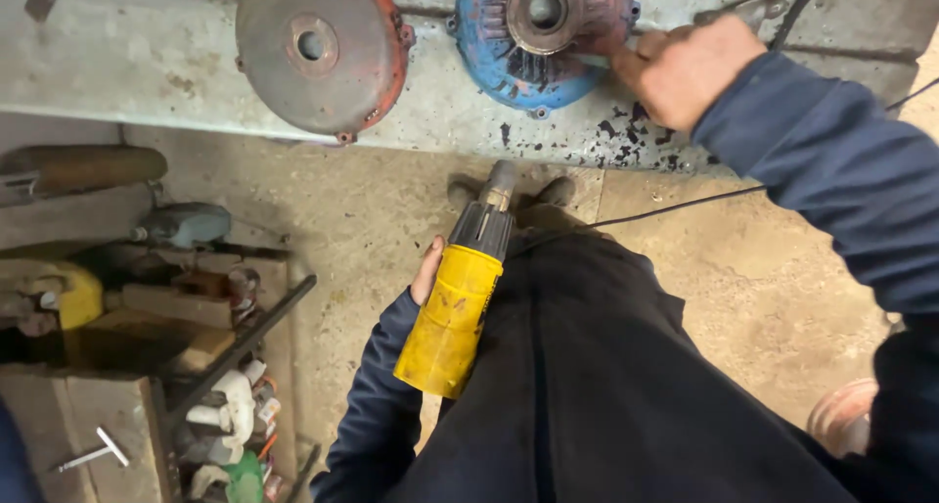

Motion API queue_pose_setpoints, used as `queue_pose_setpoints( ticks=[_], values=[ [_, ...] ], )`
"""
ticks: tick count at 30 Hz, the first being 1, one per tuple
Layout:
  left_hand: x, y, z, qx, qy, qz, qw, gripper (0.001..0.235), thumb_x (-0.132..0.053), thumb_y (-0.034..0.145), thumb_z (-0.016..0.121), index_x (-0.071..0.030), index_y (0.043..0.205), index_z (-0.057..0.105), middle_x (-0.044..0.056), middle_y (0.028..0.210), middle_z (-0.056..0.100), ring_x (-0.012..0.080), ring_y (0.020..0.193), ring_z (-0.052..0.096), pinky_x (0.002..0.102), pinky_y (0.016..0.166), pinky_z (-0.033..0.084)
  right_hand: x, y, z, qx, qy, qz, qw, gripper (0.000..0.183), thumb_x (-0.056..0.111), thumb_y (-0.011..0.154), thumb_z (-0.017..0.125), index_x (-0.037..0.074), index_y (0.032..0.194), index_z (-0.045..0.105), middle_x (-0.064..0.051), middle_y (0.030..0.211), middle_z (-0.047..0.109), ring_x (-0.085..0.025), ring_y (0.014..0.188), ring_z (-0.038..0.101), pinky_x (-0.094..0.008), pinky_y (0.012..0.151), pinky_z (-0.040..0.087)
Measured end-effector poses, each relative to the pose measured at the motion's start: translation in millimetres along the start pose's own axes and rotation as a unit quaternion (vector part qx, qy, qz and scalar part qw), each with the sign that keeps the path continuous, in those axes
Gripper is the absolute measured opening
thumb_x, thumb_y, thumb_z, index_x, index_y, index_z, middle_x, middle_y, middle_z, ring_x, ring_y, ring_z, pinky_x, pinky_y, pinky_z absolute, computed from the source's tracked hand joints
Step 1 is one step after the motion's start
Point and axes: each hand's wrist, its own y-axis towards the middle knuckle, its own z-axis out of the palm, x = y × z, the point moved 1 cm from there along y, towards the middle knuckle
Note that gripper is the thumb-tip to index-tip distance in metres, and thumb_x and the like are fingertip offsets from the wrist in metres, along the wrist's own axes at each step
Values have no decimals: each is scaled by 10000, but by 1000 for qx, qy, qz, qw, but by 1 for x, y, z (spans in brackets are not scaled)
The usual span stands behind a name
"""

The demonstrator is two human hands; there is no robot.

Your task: Using a heat gun and a tool to remove debris or clean the internal component of an electric motor housing.

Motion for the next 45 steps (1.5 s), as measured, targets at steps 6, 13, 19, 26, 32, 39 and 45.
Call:
queue_pose_setpoints(
  ticks=[6, 13, 19, 26, 32, 39, 45],
  values=[
    [-31, 4, 1, 15, -33, -47, 998, 871, -711, 1012, 389, 45, 1398, 582, 190, 1189, 727, 293, 1001, 721, 394, 870, 596, 74, -25, 32, -57, -4, 75, 996, 519, 135, 879, 633, 59, 1390, 682, -53, 930, 680, -149, 658, 661, -303, 516, 537],
    [-77, 58, 23, 88, -55, -141, 985, 887, -752, 981, 406, 24, 1362, 605, 182, 1089, 750, 314, 828, 740, 446, 718, 619, 123, -17, 31, -50, 114, 271, 954, 500, 122, 867, 638, 178, 1359, 700, -53, 866, 604, -240, 618, 647, -384, 497, 508],
    [-84, 72, 37, 114, 38, -170, 978, 900, -776, 975, 397, 25, 1317, 624, 175, 996, 745, 317, 761, 727, 472, 688, 620, 130, -17, 21, -62, 155, 340, 925, 396, 160, 941, 649, 239, 1320, 729, -70, 831, 567, -278, 579, 621, -418, 477, 481],
    [-84, 60, 33, 99, 43, -176, 979, 916, -802, 952, 382, 8, 1303, 626, 166, 980, 743, 314, 755, 730, 470, 691, 619, 124, -12, 16, -75, 182, 346, 917, 357, 181, 956, 681, 232, 1303, 752, -85, 831, 581, -306, 608, 619, -428, 516, 491],
    [-70, 76, 9, 97, 15, -147, 984, 924, -786, 959, 379, 11, 1368, 606, 167, 1117, 736, 301, 879, 735, 441, 791, 612, 105, -18, 15, -91, 239, 332, 908, 317, 194, 941, 711, 215, 1250, 775, -90, 834, 621, -322, 704, 645, -436, 600, 523],
    [-55, 66, 34, 108, -10, -132, 985, 841, -782, 898, 435, -58, 1284, 618, 131, 1056, 743, 312, 850, 742, 496, 765, 627, 91, -34, 40, -116, 284, 286, 908, 319, 185, 942, 713, 189, 1256, 769, -94, 869, 640, -328, 752, 656, -438, 650, 538],
    [-42, 80, 37, 50, -49, -75, 995, 867, -775, 951, 484, -26, 1366, 616, 149, 1117, 739, 310, 925, 728, 453, 808, 607, 90, -42, 66, -147, 323, 271, 895, 350, 173, 932, 705, 196, 1278, 750, -104, 855, 633, -336, 726, 650, -443, 626, 536]
  ],
)
